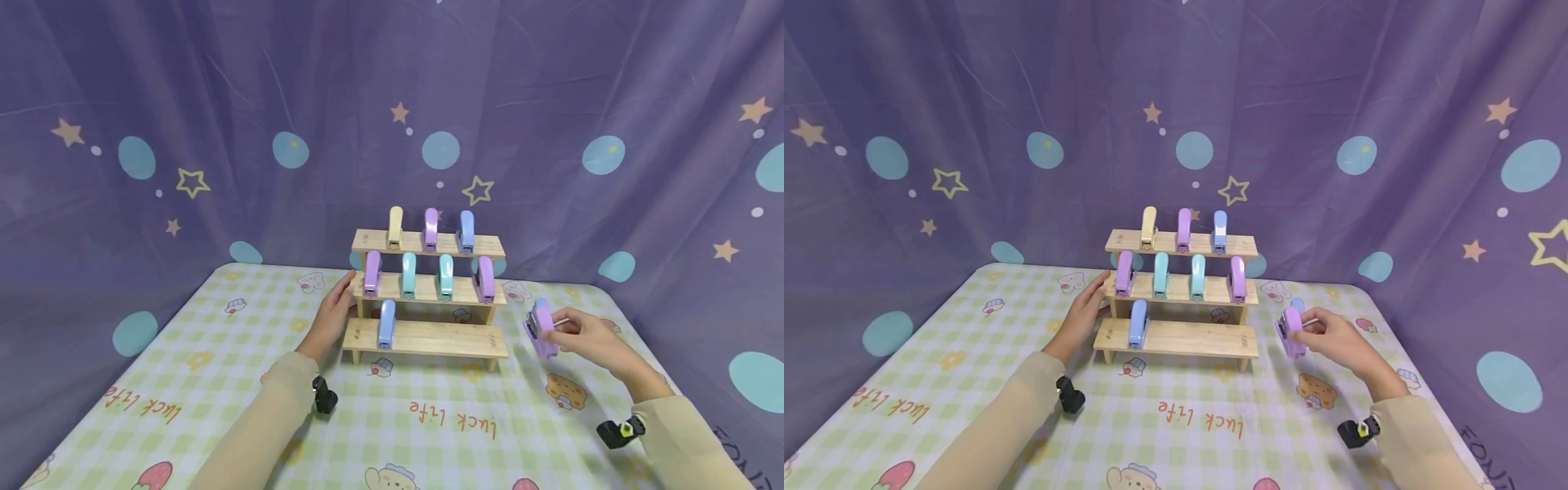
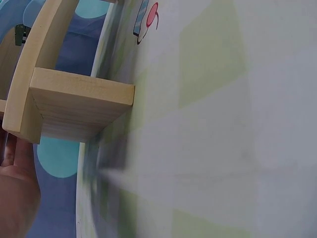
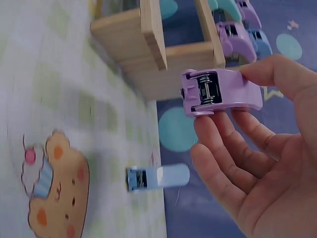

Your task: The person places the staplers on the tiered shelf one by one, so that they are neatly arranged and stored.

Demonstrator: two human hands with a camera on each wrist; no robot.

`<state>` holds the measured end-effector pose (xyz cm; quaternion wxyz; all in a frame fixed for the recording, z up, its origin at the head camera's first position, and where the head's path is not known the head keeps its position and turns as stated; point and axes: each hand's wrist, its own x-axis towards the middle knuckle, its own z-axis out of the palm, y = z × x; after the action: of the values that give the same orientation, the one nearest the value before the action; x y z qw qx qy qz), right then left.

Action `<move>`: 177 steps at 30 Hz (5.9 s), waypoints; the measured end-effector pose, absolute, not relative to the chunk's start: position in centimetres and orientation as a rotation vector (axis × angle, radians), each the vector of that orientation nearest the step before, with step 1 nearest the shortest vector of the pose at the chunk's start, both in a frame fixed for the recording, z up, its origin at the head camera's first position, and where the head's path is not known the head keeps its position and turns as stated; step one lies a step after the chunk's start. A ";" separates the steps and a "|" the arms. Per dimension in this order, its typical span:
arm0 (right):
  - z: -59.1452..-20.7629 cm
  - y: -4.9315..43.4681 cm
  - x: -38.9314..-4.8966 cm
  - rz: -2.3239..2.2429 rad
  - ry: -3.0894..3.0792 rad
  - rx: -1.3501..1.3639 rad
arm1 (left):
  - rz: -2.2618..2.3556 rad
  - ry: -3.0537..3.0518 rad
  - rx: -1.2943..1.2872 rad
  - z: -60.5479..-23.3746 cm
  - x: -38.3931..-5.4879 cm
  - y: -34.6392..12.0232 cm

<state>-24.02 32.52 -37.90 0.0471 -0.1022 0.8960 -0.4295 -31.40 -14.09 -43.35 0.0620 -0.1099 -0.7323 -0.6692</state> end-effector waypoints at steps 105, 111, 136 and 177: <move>-41.2 22.6 -25.9 -1.485 2.674 -0.441 | -2.019 -2.233 -0.280 -43.1 -31.3 -13.9; -40.9 25.8 -25.7 -1.413 2.779 -0.345 | -2.034 -2.217 -0.305 -43.1 -31.2 -13.9; -44.4 34.1 -30.4 -1.494 2.630 0.175 | -2.049 -2.179 -0.334 -42.8 -31.1 -13.9; -42.6 32.9 -27.3 -1.347 2.634 -0.036 | -2.080 -2.165 -0.373 -43.5 -31.4 -14.1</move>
<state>-27.26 32.86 -42.60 0.0912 -0.0120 0.8865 -0.4535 -31.44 -14.11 -43.51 0.0580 -0.1231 -0.7145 -0.6863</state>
